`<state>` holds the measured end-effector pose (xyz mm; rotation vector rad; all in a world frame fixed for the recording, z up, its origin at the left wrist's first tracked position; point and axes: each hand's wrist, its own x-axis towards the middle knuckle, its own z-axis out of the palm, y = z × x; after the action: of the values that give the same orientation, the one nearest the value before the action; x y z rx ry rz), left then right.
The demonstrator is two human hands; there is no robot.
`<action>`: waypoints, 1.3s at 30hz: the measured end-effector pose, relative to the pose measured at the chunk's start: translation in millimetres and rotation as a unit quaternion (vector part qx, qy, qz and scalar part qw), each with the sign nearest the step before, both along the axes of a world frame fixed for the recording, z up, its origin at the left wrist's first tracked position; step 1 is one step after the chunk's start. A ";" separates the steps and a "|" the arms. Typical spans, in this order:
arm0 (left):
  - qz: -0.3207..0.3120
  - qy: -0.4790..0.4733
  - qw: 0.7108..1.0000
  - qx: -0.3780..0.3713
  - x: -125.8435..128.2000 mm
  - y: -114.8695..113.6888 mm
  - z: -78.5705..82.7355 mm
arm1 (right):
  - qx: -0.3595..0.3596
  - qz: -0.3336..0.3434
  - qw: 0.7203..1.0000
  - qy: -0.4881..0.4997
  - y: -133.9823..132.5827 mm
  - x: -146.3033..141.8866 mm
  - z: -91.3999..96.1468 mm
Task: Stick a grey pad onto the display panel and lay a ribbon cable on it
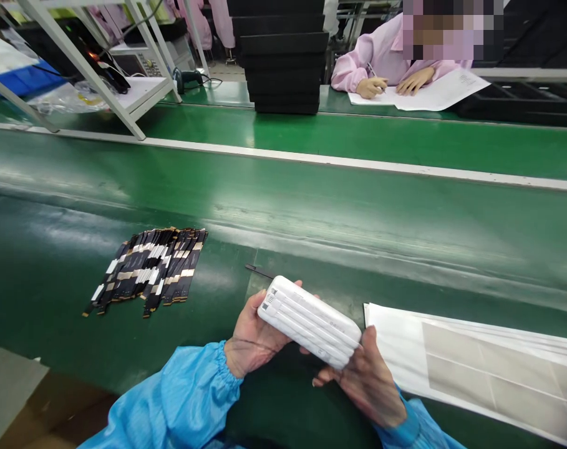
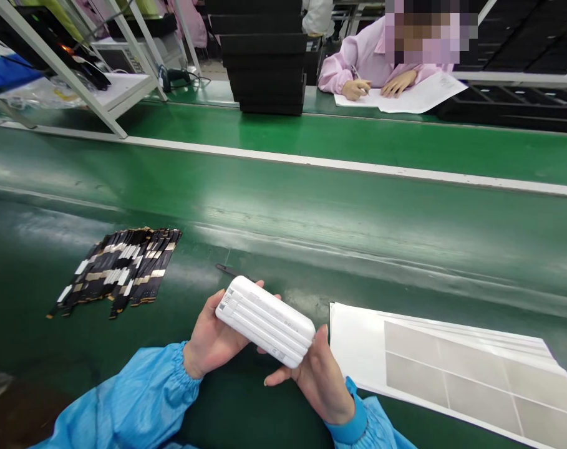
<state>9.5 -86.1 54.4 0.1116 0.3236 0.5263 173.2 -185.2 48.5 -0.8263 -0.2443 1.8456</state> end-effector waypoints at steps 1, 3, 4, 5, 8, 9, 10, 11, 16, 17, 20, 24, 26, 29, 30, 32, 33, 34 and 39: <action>0.005 0.004 1.000 -0.011 0.0 0.8 0.0 | 0.010 0.012 1.000 0.016 2.1 1.3 -1.9; 0.012 0.008 1.000 -0.023 -0.6 2.8 -1.6 | 0.024 0.028 0.999 0.038 5.8 3.5 -4.3; 0.012 0.006 1.000 -0.022 -1.1 3.6 -3.0 | 0.026 0.034 0.998 0.043 7.1 4.5 -4.5; 0.009 0.003 1.000 -0.018 -1.8 4.2 -4.7 | 0.027 0.040 0.998 0.047 7.9 5.5 -4.0; -0.001 -0.002 1.000 -0.002 -4.4 3.8 -10.9 | 0.040 0.070 0.995 0.054 5.6 8.2 -1.4; -0.003 0.000 1.000 0.004 -5.4 2.7 -12.9 | 0.049 0.080 0.994 0.055 2.9 8.3 -1.6; -0.004 0.006 1.000 0.010 -6.3 1.2 -14.7 | 0.063 0.091 0.992 0.056 -0.8 7.6 -3.2; -0.007 0.012 1.000 0.017 -7.0 -0.6 -16.1 | 0.073 0.103 0.990 0.057 -5.6 6.0 -6.3; -0.098 0.073 0.992 0.035 -5.4 -10.6 -11.7 | 0.079 0.164 0.983 -0.025 -35.4 -9.7 -32.4; -0.115 0.097 0.988 0.031 -3.9 -11.8 -8.8 | 0.073 0.170 0.982 -0.049 -40.7 -12.1 -35.2; -0.136 0.178 0.974 0.031 1.6 -13.3 -1.3 | 0.061 0.144 0.981 -0.111 -53.1 -12.8 -31.9; -0.141 0.211 0.962 0.104 5.3 -13.7 -0.7 | 0.068 0.047 0.976 -0.202 -70.0 1.4 -14.3; -0.149 0.216 0.956 0.133 4.5 -14.1 -2.9 | 0.056 -0.016 0.962 -0.268 -81.1 14.2 -7.4; -0.160 0.228 0.946 0.166 1.8 -14.7 -4.9 | -0.027 -0.160 0.885 -0.436 -97.2 40.1 -3.7; -0.161 0.229 0.944 0.173 1.1 -14.9 -5.1 | -0.060 -0.219 0.835 -0.501 -101.7 50.9 -4.0; -0.167 0.232 0.941 0.181 0.0 -15.1 -4.9 | -0.111 -0.293 0.726 -0.612 -109.7 76.3 -5.8; -0.170 0.236 0.940 0.181 -0.3 -15.1 -4.8 | -0.132 -0.314 0.673 -0.657 -113.6 90.8 -6.7; -0.175 0.238 0.938 0.180 -0.6 -15.0 -5.2 | -0.153 -0.324 0.616 -0.702 -117.9 106.2 -7.5; -0.177 0.225 0.941 0.183 -2.9 -15.4 -19.1 | -0.203 -0.336 0.349 -0.851 -144.2 181.4 -6.4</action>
<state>6.6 -101.5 35.3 0.6468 0.6350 0.1911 354.6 -329.4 42.1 -2.4536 -0.5588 -0.4820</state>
